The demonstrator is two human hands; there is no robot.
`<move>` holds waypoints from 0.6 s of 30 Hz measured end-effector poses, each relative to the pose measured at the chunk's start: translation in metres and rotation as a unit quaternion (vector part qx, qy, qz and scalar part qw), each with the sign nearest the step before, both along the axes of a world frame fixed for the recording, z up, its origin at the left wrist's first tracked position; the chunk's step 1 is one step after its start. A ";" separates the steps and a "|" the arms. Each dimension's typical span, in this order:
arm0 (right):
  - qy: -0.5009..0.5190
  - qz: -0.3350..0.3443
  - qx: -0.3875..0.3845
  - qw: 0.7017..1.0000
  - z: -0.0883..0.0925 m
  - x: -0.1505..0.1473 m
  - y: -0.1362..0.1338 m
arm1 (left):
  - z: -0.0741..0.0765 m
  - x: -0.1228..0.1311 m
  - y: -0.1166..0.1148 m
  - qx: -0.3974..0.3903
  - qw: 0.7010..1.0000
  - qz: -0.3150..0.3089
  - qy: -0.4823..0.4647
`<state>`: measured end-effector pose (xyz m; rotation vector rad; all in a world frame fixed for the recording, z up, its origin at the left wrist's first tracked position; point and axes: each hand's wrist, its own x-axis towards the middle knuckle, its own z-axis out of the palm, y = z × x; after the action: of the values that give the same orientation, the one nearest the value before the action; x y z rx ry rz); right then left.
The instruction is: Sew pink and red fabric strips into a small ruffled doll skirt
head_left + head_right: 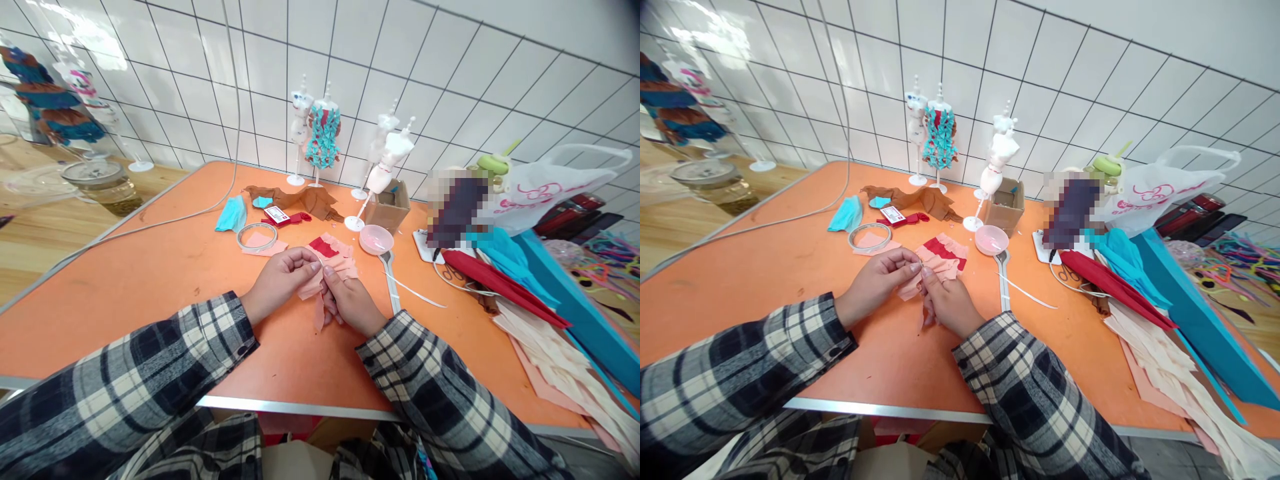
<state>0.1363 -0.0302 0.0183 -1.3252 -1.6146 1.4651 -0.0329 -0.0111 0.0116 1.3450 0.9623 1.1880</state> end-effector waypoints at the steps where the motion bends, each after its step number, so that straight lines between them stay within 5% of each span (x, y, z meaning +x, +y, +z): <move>1: 0.003 0.001 0.006 1.000 -0.001 0.000 0.000 | 0.000 0.000 0.000 -0.001 1.000 0.000 0.001; 8: 0.006 0.005 0.009 1.000 -0.006 0.002 0.002 | -0.004 0.001 0.000 -0.027 0.999 -0.013 -0.016; 13: -0.056 0.029 0.037 0.997 -0.005 0.011 0.009 | -0.001 -0.015 0.011 -0.025 0.995 0.097 0.016; 15: -0.206 0.039 0.135 0.968 -0.002 0.012 0.010 | -0.001 -0.031 0.021 0.002 0.985 0.136 0.104; 18: -0.433 0.061 0.237 0.867 0.006 0.008 0.007 | -0.004 -0.053 0.036 0.010 0.978 0.113 0.176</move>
<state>0.1447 -0.0232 0.0240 -1.6902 -2.4368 0.4061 -0.0858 0.0248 0.0077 1.5232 1.3902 1.1483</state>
